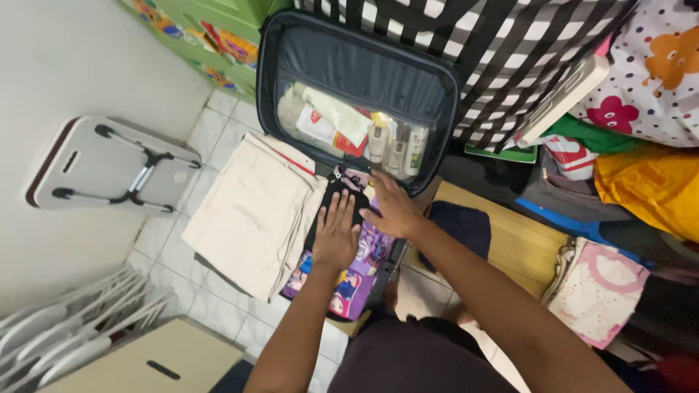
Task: The person packs various folded clothes into an open suitcase. They pick up items from a nearby table, including shirts, pants, and shorts, and place them neatly inside the luggage.
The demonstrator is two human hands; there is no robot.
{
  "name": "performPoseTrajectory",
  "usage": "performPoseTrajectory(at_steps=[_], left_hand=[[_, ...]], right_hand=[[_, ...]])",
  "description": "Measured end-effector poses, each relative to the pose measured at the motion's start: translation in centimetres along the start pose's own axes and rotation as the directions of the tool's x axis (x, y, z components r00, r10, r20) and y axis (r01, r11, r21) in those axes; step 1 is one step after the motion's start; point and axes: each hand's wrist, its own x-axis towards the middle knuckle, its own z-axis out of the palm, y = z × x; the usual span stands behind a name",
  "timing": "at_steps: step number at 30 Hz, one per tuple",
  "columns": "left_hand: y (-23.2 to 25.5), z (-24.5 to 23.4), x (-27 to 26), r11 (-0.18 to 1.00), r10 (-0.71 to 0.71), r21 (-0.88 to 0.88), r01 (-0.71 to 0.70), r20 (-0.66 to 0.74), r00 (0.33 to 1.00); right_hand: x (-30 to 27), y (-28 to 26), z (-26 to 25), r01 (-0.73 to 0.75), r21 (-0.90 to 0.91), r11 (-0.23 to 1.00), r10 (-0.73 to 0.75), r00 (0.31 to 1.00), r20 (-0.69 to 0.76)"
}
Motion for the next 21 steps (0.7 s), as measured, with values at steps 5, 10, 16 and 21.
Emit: performPoseTrajectory(at_steps=[5, 10, 16, 21], left_hand=[[0.4, -0.2, -0.3, 1.000, -0.025, 0.020, 0.024, 0.015, 1.000], [0.5, -0.9, -0.8, 0.998, -0.062, -0.027, 0.063, 0.057, 0.996], [-0.2, -0.1, 0.2, 0.996, -0.076, -0.040, 0.080, 0.093, 0.993], [-0.6, 1.2, 0.9, 0.991, -0.123, -0.036, 0.128, 0.120, 0.985]], right_hand=[[3.5, 0.5, 3.4, 0.097, 0.038, 0.995, -0.095, 0.994, -0.045], [2.5, -2.5, 1.4, 0.010, -0.044, 0.999, -0.003, 0.986, 0.168], [5.5, -3.9, 0.4, -0.111, -0.209, 0.972, 0.165, 0.950, 0.266], [5.5, -3.0, 1.8, -0.094, -0.188, 0.978, 0.144, 0.951, 0.274]])
